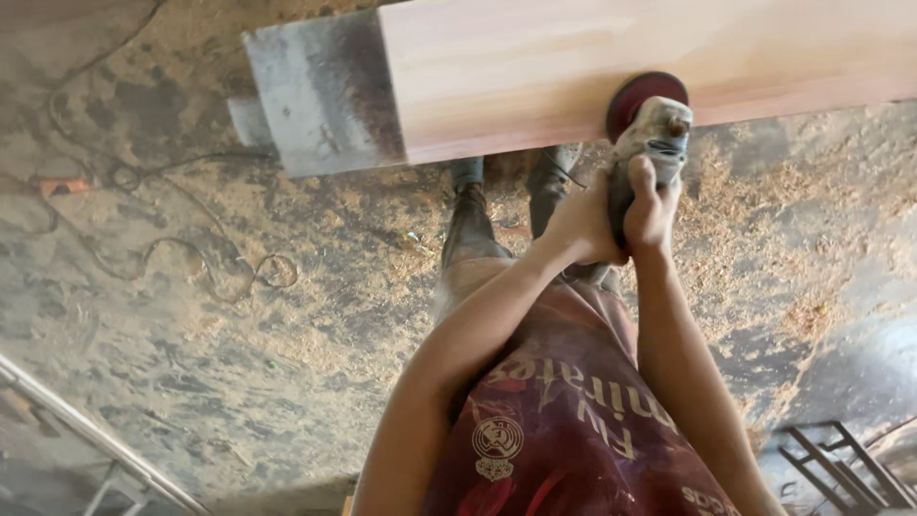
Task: The person sands the surface and edges of a wooden board using a handheld power sander, then moves the board to a different table and continues sanding.
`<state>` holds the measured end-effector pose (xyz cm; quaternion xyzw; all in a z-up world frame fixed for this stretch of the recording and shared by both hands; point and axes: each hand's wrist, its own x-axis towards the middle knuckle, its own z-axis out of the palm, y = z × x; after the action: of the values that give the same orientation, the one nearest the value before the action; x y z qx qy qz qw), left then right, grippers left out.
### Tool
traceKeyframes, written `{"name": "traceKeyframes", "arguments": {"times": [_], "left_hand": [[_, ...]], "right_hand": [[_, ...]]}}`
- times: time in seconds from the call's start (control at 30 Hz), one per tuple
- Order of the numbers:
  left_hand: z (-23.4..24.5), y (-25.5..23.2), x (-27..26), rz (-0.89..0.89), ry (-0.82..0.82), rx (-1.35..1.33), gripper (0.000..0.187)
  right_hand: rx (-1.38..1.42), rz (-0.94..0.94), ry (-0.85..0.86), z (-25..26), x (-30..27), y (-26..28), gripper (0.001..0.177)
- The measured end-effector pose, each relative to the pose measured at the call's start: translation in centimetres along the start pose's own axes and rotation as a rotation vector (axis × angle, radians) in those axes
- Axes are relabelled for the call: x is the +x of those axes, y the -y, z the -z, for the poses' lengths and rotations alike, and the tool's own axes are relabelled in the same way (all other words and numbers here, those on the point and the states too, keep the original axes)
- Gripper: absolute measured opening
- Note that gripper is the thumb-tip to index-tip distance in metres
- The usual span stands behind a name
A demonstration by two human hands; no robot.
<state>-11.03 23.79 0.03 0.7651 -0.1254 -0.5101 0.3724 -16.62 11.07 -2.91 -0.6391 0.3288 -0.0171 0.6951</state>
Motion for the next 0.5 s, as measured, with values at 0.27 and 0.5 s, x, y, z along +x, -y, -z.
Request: {"name": "traceKeyframes", "arguments": {"times": [0.27,0.5], "left_hand": [[2.9,9.1,-7.7,0.003,-0.331,-0.323,0.112],[2.4,12.9,-11.3,0.011,-0.505,-0.443,0.115]], "right_hand": [[-0.217,-0.043,0.326,-12.2,-3.4,0.3,0.050],[-0.367,-0.038,0.457,-17.2,-5.5,0.4,0.061]]}}
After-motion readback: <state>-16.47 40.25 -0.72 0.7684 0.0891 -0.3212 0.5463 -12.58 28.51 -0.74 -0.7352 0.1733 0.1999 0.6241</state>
